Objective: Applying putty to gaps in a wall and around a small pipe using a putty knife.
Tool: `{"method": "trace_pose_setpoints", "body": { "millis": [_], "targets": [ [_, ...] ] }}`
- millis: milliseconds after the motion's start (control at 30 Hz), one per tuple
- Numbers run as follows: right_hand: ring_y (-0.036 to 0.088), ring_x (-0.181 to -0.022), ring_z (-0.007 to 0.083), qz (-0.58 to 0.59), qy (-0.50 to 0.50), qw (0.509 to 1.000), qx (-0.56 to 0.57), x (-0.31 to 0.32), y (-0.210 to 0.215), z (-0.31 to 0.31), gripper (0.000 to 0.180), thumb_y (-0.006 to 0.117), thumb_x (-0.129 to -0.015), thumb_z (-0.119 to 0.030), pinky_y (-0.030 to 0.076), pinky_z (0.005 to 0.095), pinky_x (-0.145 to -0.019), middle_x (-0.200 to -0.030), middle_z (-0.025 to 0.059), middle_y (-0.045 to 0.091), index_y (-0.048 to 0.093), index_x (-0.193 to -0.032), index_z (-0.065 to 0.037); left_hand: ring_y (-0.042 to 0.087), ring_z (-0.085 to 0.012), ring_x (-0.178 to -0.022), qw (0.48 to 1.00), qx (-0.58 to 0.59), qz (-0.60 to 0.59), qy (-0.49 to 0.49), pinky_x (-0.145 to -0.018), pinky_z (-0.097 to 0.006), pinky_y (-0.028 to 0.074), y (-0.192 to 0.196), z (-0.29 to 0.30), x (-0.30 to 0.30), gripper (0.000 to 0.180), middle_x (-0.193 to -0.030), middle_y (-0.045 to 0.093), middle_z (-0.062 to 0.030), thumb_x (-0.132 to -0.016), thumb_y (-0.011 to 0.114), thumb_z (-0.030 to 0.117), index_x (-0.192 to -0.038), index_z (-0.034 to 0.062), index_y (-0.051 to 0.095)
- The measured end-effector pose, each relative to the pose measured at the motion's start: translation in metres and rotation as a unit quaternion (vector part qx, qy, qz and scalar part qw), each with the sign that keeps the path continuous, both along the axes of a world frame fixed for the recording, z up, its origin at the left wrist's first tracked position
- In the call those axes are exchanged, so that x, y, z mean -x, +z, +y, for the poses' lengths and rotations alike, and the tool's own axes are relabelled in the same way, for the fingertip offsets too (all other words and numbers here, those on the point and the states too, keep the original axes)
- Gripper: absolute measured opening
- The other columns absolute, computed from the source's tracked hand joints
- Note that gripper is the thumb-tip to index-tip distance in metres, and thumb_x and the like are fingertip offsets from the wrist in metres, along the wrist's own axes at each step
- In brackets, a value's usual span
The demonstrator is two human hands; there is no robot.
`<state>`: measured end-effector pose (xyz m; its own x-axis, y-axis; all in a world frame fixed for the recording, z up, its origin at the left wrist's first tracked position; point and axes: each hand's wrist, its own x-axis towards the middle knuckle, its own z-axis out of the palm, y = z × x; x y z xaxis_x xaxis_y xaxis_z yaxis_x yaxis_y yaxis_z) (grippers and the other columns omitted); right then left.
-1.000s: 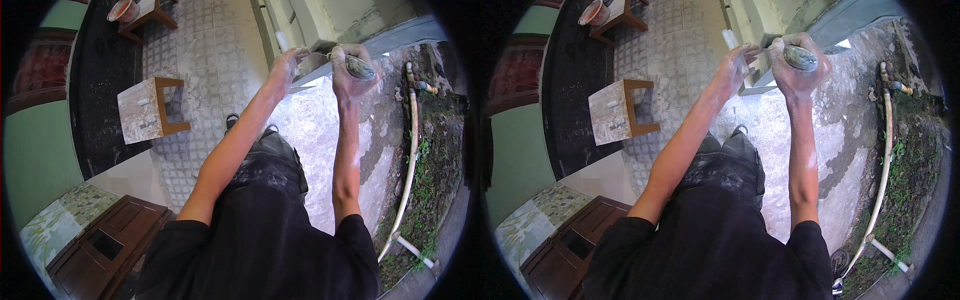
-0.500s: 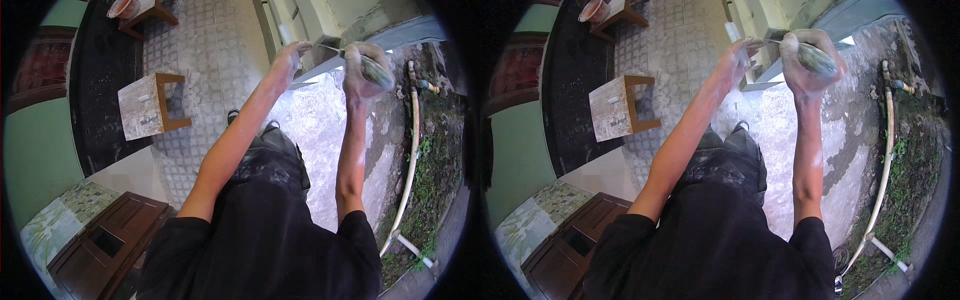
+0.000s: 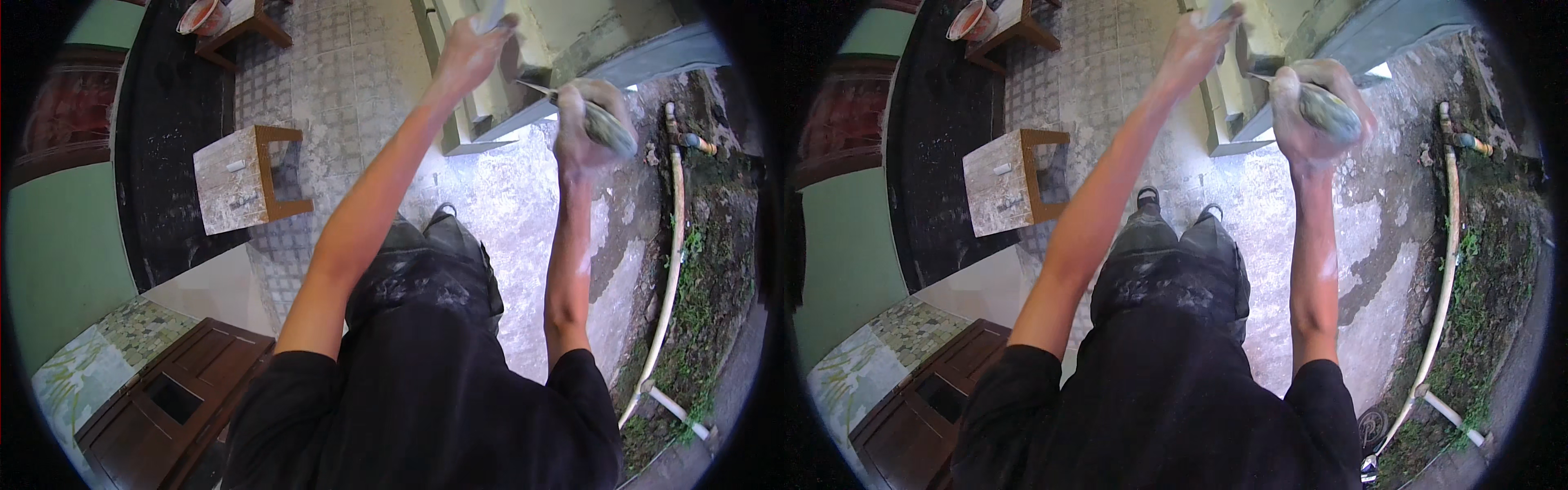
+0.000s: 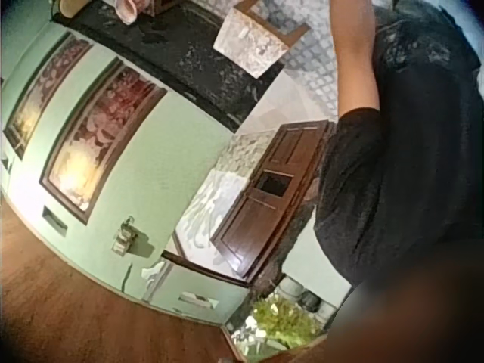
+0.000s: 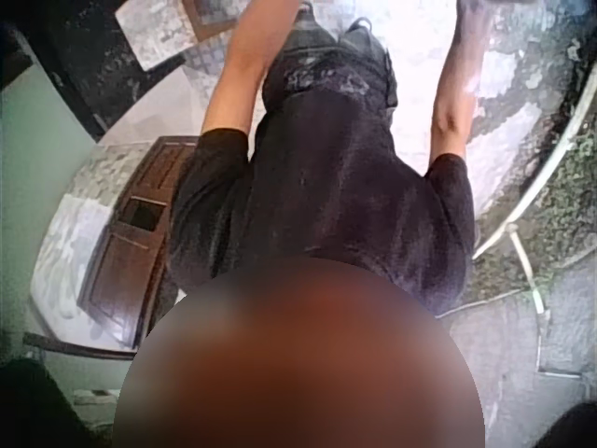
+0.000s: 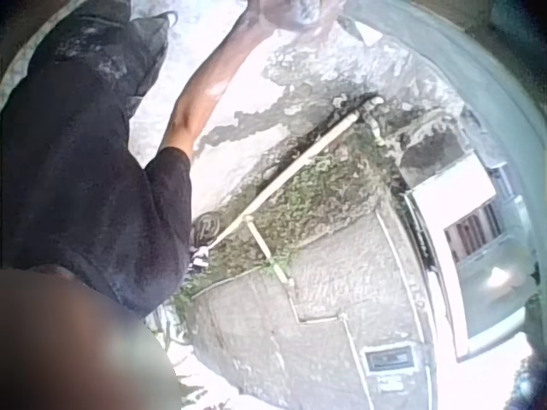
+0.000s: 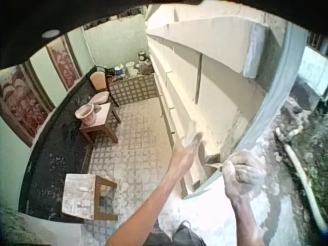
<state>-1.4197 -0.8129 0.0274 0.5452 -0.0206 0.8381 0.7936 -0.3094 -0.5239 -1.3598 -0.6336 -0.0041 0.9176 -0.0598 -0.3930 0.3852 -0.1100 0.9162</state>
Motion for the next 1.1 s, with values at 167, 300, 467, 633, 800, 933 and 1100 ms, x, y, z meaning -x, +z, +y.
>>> {"method": "trace_pose_setpoints", "body": {
  "millis": [167,300,467,633,800,933,1100],
  "targets": [
    [0.063,-0.062,0.0151,0.031,0.003,0.999,0.037,0.001,0.002,-0.004,0.012,0.075,-0.077,-0.002,0.052,0.0276,-0.059,-0.070,0.0096,0.067,0.064,-0.072,0.000,0.065,-0.0150,-0.072,0.969,-0.053,-0.232,0.067,-0.063,-0.030,0.049,-0.013,-0.016,0.004,0.030,-0.080,0.071,-0.0086,-0.089,0.068,0.032,-0.099,0.0040,0.075],
    [0.063,-0.061,0.0144,-0.020,0.021,0.999,-0.017,-0.004,0.000,-0.004,0.011,0.074,-0.076,0.000,0.051,0.0274,-0.059,-0.070,0.0089,0.067,0.064,-0.072,0.000,0.065,-0.0141,-0.073,0.979,-0.017,-0.199,0.040,-0.067,-0.029,0.050,-0.008,-0.014,0.003,0.031,-0.081,0.071,-0.0083,-0.086,0.070,0.034,-0.096,0.0047,0.076],
    [0.062,-0.059,0.0125,0.034,0.005,0.998,0.058,-0.006,-0.010,-0.001,0.009,0.075,-0.075,-0.001,0.051,0.0267,-0.057,-0.068,0.0070,0.066,0.066,-0.073,-0.003,0.065,-0.0141,-0.073,0.978,0.011,-0.198,0.057,-0.067,-0.032,0.050,-0.014,-0.015,0.000,0.032,-0.081,0.071,-0.0083,-0.085,0.071,0.035,-0.096,0.0049,0.076],
    [0.061,-0.058,0.0123,-0.002,-0.003,1.000,0.026,0.001,0.000,0.001,0.009,0.074,-0.075,-0.002,0.050,0.0268,-0.055,-0.068,0.0066,0.066,0.065,-0.073,-0.003,0.064,-0.0145,-0.071,0.977,-0.009,-0.203,0.066,-0.065,-0.033,0.050,-0.005,-0.015,0.007,0.034,-0.079,0.070,-0.0095,-0.083,0.071,0.035,-0.096,0.0033,0.075],
    [0.061,-0.059,0.0144,0.006,0.004,0.999,0.051,-0.002,0.007,-0.002,0.010,0.074,-0.076,-0.001,0.051,0.0275,-0.058,-0.069,0.0080,0.066,0.064,-0.073,-0.002,0.061,-0.0139,-0.067,0.976,-0.050,-0.202,0.064,-0.063,-0.032,0.049,-0.005,-0.012,0.001,0.034,-0.072,0.066,-0.0075,-0.082,0.071,0.035,-0.090,0.0027,0.074],
    [0.062,-0.059,0.0148,0.005,0.020,0.999,-0.029,-0.003,-0.002,0.000,0.011,0.075,-0.076,-0.003,0.051,0.0276,-0.058,-0.069,0.0083,0.066,0.064,-0.073,-0.002,0.059,-0.0133,-0.065,0.978,-0.006,-0.200,0.063,-0.061,-0.032,0.047,-0.015,-0.012,-0.001,0.036,-0.070,0.065,-0.0075,-0.083,0.072,0.037,-0.088,0.0012,0.074],
    [0.063,-0.060,0.0156,-0.015,0.018,0.999,-0.046,-0.006,-0.009,-0.003,0.012,0.076,-0.075,-0.004,0.051,0.0285,-0.059,-0.069,0.0077,0.066,0.065,-0.074,-0.002,0.059,-0.0136,-0.064,0.982,0.005,-0.180,0.060,-0.059,-0.032,0.047,-0.012,-0.017,0.003,0.039,-0.070,0.065,-0.0075,-0.082,0.074,0.038,-0.085,-0.0010,0.073]
  ]
}}
